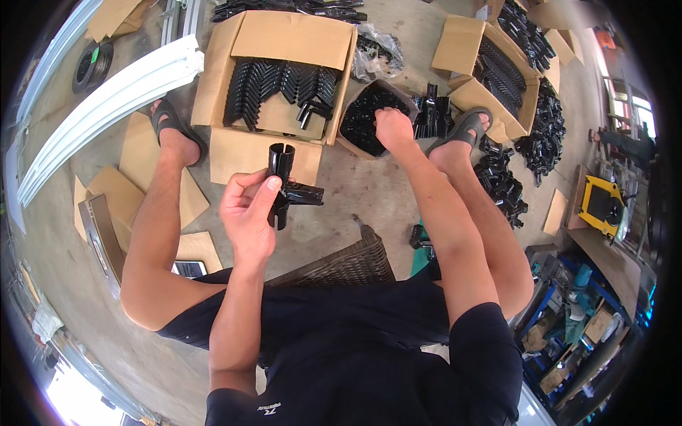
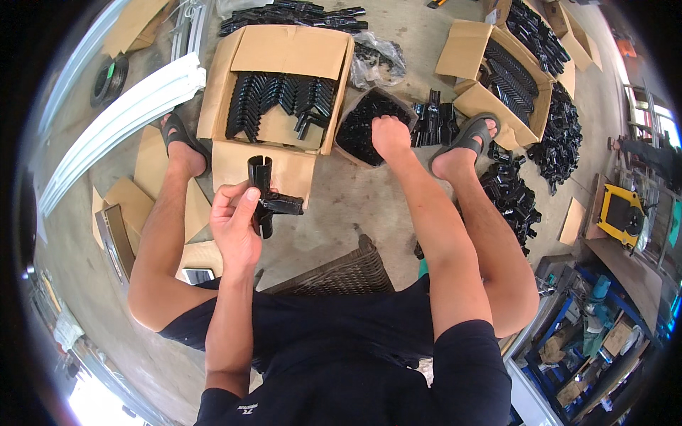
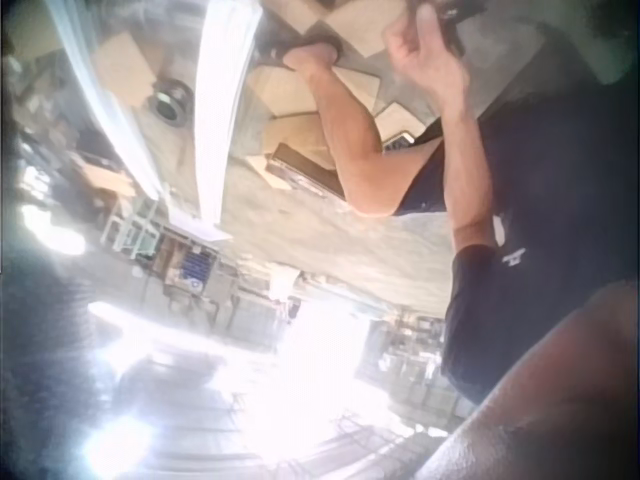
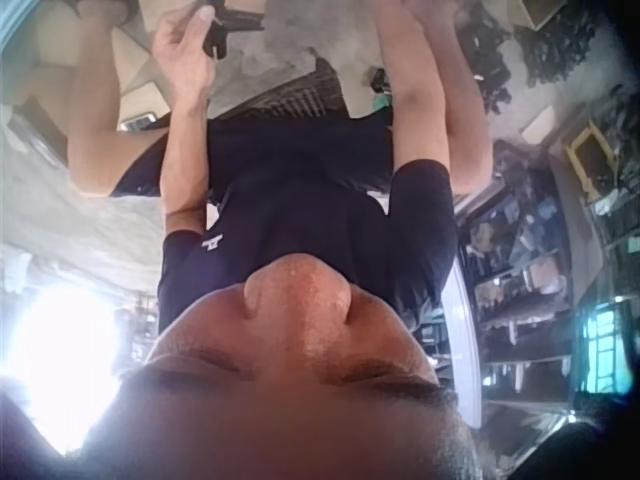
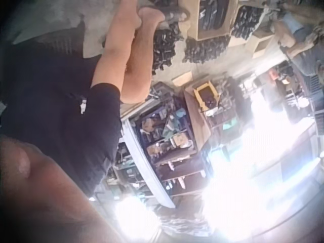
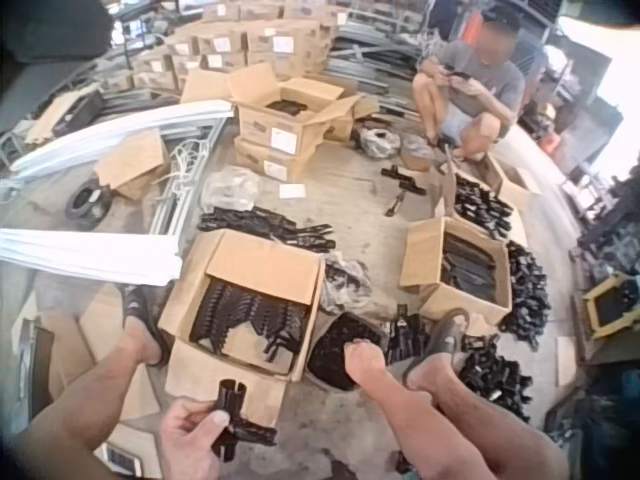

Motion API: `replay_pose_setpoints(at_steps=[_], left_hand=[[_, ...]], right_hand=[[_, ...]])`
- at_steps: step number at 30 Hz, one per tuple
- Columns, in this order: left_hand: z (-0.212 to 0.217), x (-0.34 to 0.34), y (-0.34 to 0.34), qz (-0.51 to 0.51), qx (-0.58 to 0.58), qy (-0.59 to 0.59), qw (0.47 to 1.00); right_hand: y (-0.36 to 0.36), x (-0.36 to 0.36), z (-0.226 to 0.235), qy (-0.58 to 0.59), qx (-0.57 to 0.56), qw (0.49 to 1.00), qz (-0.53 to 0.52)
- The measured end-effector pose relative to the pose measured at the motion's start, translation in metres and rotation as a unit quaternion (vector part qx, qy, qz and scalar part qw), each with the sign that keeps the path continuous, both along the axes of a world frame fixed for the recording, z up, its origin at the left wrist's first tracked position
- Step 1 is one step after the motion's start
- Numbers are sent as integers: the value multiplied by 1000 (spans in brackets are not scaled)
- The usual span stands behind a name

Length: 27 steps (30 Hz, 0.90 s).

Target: The person sits on a low stool in a warehouse and assembles small black plastic components by hand. They pick up parts from cardboard boxes, fit them together, and place the assembled units into a separate box.

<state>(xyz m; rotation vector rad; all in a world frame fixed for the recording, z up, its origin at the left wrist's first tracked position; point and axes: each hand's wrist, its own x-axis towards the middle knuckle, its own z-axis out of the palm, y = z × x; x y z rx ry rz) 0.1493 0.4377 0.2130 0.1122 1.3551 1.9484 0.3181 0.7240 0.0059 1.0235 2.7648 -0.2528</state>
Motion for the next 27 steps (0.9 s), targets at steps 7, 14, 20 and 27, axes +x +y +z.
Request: replay_pose_setpoints(at_steps=[7,14,20,27], left_hand=[[-3,0,-3,12,4,-33,999],[-4,0,-6,13,-7,-20,1000],[2,0,-2,46,20,-76,996],[-6,-5,-9,36,40,-81,995]], right_hand=[[-5,-2,-14,-32,57,998,23],[-9,-10,-11,-30,58,995,76],[-8,-15,-11,-40,23,999,26],[-5,-20,-13,-5,-13,998,-54]])
